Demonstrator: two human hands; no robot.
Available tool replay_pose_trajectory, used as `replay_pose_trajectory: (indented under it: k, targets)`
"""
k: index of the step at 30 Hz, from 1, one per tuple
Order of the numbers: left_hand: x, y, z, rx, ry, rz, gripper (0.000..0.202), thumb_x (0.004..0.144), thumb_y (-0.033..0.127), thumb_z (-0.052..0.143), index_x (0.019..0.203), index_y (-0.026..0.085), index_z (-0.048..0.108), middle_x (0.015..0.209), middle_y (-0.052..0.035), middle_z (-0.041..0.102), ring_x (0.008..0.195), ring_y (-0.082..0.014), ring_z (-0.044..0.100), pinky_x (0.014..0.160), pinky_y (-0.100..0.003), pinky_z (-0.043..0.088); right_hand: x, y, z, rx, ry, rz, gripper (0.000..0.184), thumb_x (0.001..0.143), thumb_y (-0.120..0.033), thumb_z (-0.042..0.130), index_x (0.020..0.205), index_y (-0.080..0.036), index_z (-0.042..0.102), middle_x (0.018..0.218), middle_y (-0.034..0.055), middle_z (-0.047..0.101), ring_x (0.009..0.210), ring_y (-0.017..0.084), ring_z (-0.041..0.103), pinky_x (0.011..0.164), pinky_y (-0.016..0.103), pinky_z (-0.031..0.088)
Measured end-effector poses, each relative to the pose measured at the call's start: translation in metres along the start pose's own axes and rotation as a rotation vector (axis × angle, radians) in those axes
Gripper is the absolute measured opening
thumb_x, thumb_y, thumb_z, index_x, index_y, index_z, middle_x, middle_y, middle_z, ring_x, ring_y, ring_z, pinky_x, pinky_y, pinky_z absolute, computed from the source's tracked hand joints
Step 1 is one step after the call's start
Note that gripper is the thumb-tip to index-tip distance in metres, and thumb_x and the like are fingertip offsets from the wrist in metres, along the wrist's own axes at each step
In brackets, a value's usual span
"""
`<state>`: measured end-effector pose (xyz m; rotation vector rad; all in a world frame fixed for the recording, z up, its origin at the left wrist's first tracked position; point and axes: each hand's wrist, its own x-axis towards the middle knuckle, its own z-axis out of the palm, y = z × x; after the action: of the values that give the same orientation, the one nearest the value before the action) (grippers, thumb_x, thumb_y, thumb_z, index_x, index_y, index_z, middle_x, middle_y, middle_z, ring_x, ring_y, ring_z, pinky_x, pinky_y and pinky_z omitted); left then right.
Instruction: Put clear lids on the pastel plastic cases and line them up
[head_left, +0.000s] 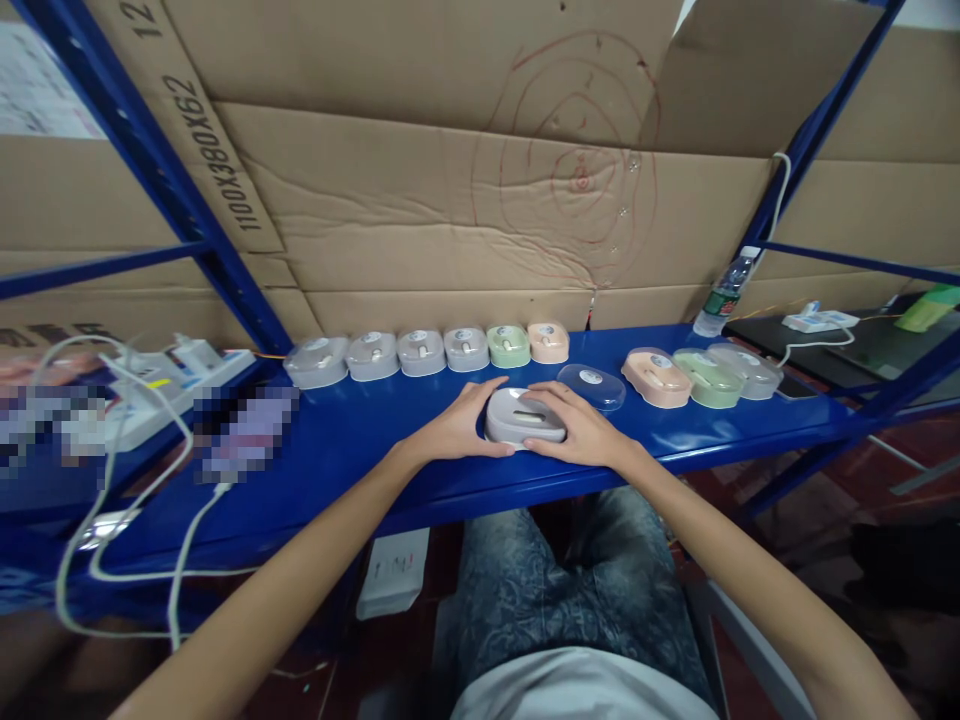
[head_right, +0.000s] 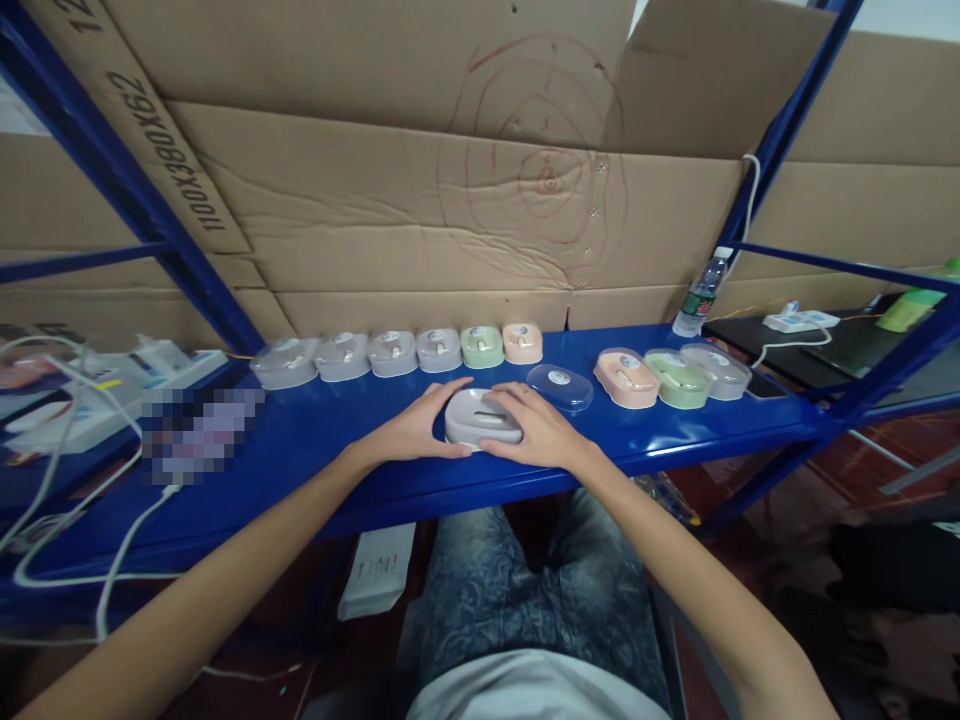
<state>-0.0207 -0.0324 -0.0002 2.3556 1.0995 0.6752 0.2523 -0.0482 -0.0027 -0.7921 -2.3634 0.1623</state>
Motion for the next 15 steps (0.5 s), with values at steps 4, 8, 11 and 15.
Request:
replay_pose_trajectory:
  k: [4, 8, 11, 15]
  targets:
    - [0.000, -0.001, 0.000, 0.002, 0.006, 0.019, 0.115, 0.071, 0.060, 0.088, 0.165, 0.029, 0.030, 0.154, -0.0153, 0.047, 0.143, -0.0399, 0.045, 0.121, -0.059, 0.036, -0.001, 0.002, 0.004, -0.052, -0.021, -0.018, 0.067, 0.092, -0.054, 0.074, 0.149, -0.026, 0.054, 0.152, 0.0155, 0.054, 0.141, 0.037, 0.053, 0.117, 0.059, 0.047]
    - [0.001, 0.000, 0.000, 0.005, 0.000, 0.035, 0.116, 0.070, 0.059, 0.090, 0.165, 0.030, 0.030, 0.157, -0.0149, 0.046, 0.145, -0.0404, 0.044, 0.122, -0.060, 0.035, -0.001, 0.000, 0.003, -0.083, -0.041, -0.059, 0.068, 0.092, -0.056, 0.073, 0.150, -0.027, 0.054, 0.153, 0.0151, 0.055, 0.142, 0.037, 0.052, 0.118, 0.060, 0.045]
    - [0.001, 0.003, -0.001, 0.005, 0.001, 0.036, 0.116, 0.069, 0.060, 0.090, 0.165, 0.031, 0.031, 0.159, -0.0145, 0.044, 0.146, -0.0407, 0.043, 0.122, -0.061, 0.034, -0.002, 0.002, -0.012, -0.068, -0.005, -0.056, 0.071, 0.094, -0.059, 0.070, 0.154, -0.028, 0.049, 0.157, 0.0141, 0.052, 0.146, 0.036, 0.050, 0.121, 0.060, 0.042]
    - [0.001, 0.007, -0.004, -0.003, 0.006, 0.039, 0.110, 0.072, 0.062, 0.087, 0.163, 0.031, 0.034, 0.157, -0.0134, 0.047, 0.143, -0.0399, 0.046, 0.121, -0.059, 0.036, -0.007, 0.025, -0.038, -0.175, 0.169, 0.085, 0.063, 0.102, -0.054, 0.058, 0.158, -0.028, 0.043, 0.160, 0.0133, 0.049, 0.149, 0.034, 0.046, 0.123, 0.059, 0.040]
